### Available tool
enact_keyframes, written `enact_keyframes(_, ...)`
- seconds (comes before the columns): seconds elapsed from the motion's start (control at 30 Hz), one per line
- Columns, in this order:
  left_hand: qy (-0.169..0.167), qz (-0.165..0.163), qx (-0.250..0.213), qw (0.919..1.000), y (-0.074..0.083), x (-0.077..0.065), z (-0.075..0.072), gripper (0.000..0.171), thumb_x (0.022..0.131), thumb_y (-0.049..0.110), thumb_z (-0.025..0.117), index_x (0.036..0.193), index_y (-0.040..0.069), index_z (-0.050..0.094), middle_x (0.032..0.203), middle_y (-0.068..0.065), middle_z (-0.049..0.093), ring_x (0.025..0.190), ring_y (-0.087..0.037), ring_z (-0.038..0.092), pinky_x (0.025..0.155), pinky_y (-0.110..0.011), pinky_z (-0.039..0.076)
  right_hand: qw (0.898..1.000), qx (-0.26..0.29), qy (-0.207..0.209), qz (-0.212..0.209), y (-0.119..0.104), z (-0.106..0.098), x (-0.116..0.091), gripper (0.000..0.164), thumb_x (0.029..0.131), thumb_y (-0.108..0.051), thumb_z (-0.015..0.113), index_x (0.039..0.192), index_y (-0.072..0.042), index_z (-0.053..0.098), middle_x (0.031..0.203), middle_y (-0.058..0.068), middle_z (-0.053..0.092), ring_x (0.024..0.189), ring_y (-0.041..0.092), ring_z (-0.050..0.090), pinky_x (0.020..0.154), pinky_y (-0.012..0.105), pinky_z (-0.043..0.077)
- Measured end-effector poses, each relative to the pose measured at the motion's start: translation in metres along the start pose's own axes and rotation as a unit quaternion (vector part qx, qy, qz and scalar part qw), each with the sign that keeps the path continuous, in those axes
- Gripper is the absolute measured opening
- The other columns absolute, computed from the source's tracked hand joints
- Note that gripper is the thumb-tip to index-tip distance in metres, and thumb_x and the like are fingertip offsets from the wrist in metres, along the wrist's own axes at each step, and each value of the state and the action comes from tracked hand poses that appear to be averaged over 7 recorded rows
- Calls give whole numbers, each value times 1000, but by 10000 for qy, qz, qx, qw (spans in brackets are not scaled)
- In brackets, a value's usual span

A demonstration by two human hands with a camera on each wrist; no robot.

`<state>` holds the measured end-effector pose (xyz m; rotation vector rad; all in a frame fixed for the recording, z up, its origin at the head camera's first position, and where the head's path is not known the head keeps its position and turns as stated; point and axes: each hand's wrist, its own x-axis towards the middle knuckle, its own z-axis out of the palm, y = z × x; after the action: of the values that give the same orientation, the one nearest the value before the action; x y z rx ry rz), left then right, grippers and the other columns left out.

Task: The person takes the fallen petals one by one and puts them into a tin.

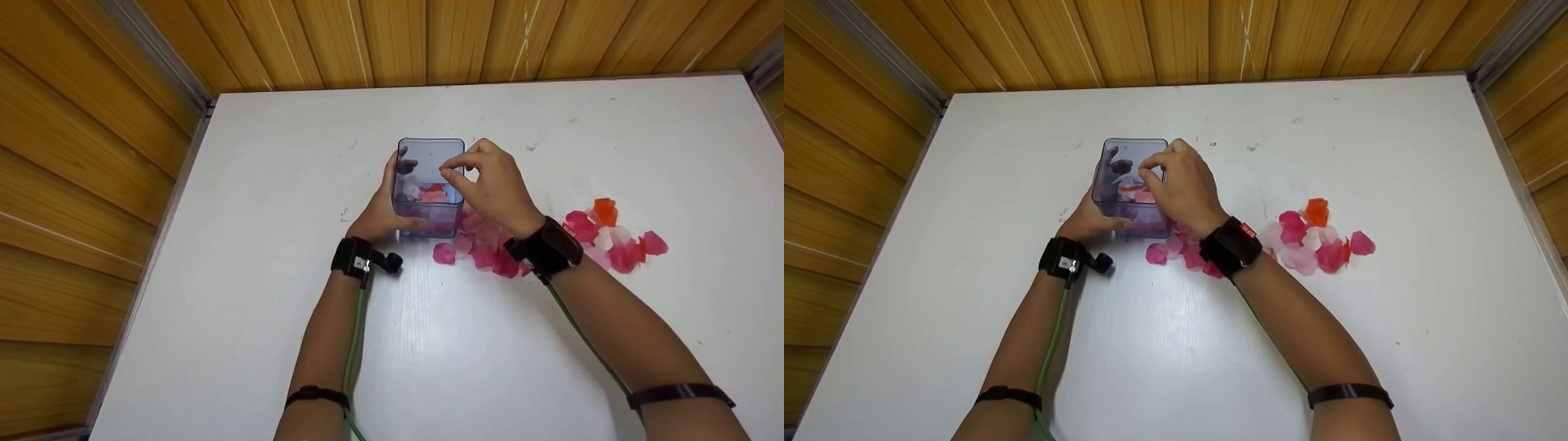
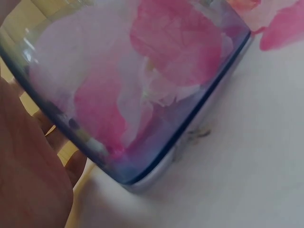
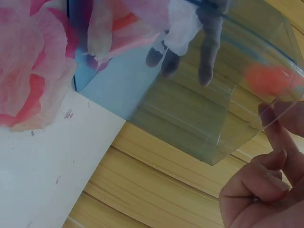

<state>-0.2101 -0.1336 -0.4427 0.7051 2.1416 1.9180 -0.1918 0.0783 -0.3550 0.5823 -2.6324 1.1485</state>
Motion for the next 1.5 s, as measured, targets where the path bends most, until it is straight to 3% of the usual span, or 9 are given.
enact_keyframes(0.07,-16,59,-61,10000,-1,0,-1,119,67,14,81,148,27,-4,145,-14,29,125,-30,40,104,-41,32,9999,14,114,-16,4,-2,-1,21,89,-25,64,97,-9,74,82,8,51,79,18,44,69,31,33)
enact_keyframes(0.23,98,-48,331,9994,2,-4,-2,123,66,15,84,149,25,-6,147,-13,27,129,-28,35,106,-42,27,9983,-27,568,152,21,-19,-5,24,90,-26,62,101,-8,73,79,5,50,77,16,41,67,30,32)
enact_keyframes(0.37,235,-148,522,9983,5,-7,-3,123,64,15,84,149,24,-5,148,-11,26,133,-25,29,108,-46,21,9968,-361,605,379,47,-42,-14,24,90,-25,62,102,-6,73,81,7,51,77,18,41,66,32,31)
enact_keyframes(0.53,275,-61,572,9980,7,-7,-4,123,64,14,84,149,21,-4,148,-12,27,134,-26,28,108,-47,21,9892,-990,177,1068,97,-81,-40,28,91,-24,60,105,-3,70,90,13,54,83,27,44,67,37,32)
enact_keyframes(0.67,268,-75,615,9977,8,-7,-4,123,64,16,84,149,22,-5,148,-11,27,135,-24,27,108,-47,21,9688,-1378,-365,2028,136,-113,-65,36,91,-32,57,113,-4,66,101,18,52,92,32,45,64,37,40)
enact_keyframes(0.8,282,-112,616,9976,7,-7,-5,124,63,17,85,149,24,-4,147,-10,28,135,-23,27,108,-46,20,9547,-1570,-697,2428,159,-133,-81,42,90,-39,57,114,-4,65,105,21,50,91,35,44,55,35,44)
enact_keyframes(0.97,300,-214,687,9970,6,-8,-5,124,64,19,85,149,23,-5,148,-9,28,134,-23,29,108,-45,22,9509,-1564,-991,2479,167,-133,-91,48,85,-45,62,109,-4,66,102,20,50,87,33,44,51,34,45)
enact_keyframes(1.2,285,-376,588,9972,5,-6,-3,120,66,21,83,148,30,-4,149,-3,26,134,-18,29,108,-45,23,9482,-1500,-1162,2549,165,-130,-93,47,85,-39,66,108,1,62,98,19,53,87,34,45,56,33,45)
enact_keyframes(1.5,240,-205,424,9986,3,-6,-7,126,63,17,85,149,25,-6,148,-8,28,130,-24,34,106,-43,25,9616,-1672,-873,1994,148,-135,-88,47,92,-38,54,113,3,64,101,22,55,85,33,45,58,38,42)
